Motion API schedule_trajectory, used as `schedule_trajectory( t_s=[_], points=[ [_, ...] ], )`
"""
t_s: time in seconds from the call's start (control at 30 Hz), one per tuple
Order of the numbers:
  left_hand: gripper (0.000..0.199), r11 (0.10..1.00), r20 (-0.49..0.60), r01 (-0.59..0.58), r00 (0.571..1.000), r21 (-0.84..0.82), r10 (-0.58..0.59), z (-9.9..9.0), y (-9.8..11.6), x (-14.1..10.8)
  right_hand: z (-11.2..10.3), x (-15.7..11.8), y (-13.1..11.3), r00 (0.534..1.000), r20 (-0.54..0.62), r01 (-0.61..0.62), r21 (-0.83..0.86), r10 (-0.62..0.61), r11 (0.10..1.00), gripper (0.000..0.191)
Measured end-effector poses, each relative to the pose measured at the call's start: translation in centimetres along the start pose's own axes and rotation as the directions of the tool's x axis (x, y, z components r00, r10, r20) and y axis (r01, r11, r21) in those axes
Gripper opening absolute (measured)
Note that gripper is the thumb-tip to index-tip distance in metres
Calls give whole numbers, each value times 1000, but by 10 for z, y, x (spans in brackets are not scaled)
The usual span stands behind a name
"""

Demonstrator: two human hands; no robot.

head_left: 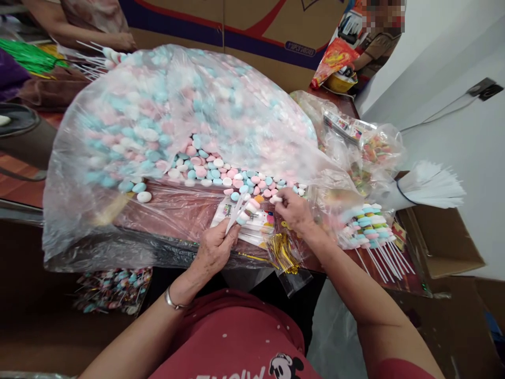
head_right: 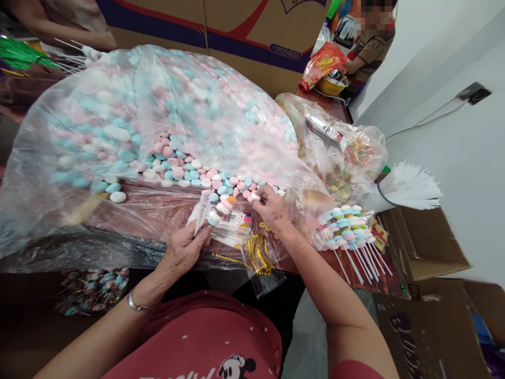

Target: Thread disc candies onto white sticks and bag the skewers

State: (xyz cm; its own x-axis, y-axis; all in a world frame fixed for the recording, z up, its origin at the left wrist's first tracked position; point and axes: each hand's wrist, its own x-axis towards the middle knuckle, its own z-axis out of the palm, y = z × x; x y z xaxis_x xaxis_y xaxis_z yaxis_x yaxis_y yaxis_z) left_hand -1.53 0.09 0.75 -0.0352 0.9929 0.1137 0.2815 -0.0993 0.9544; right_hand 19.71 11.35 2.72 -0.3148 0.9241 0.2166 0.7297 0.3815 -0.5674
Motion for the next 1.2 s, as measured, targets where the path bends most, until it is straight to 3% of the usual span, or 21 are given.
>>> schedule_trajectory(
  t_s=[0.03, 0.07, 0.1, 0.17, 0.23, 0.47, 0.8, 0.9, 1.07, 1.2],
  points=[
    [31, 1000, 12, -9, 1000, 5, 9, 0, 1, 0, -1, 3, -3, 994, -15, -103, 219, 108, 970, 9],
    [32, 1000, 25, -19, 1000, 10, 18, 0, 3, 1, -3, 6, -6, 978, 5, -190, 428, 208, 884, 17],
    [32, 999, 35, -28, 999, 16, 27, -1, 4, 1, -5, 9, -10, 958, 50, -257, 596, 284, 761, 24],
    [30, 998, 43, -46, 998, 33, 45, -1, 6, 2, -8, 13, -18, 921, 158, -337, 778, 355, 530, 34],
    [29, 998, 49, -54, 997, 42, 52, -1, 7, 3, -10, 15, -26, 903, 218, -373, 827, 371, 421, 38],
    [24, 999, 58, -32, 998, 33, 30, -1, 4, 5, -9, 12, -39, 896, 292, -399, 859, 333, 321, 37],
    [24, 998, 43, -30, 999, 63, 28, -1, 7, 5, -3, 2, -41, 968, 179, -244, 825, 175, 509, 30],
    [25, 996, 24, -15, 1000, 84, 13, 0, 7, 4, 2, -2, -35, 983, 141, -182, 776, 115, 604, 30],
    [27, 994, -3, 3, 1000, 105, -3, 3, 4, 3, 8, -7, -25, 999, -33, 48, 509, -36, 859, 28],
    [29, 993, -31, 13, 999, 116, -9, 4, 3, 3, 9, -8, -23, 966, -109, 259, 323, -236, 910, 28]
  ],
)
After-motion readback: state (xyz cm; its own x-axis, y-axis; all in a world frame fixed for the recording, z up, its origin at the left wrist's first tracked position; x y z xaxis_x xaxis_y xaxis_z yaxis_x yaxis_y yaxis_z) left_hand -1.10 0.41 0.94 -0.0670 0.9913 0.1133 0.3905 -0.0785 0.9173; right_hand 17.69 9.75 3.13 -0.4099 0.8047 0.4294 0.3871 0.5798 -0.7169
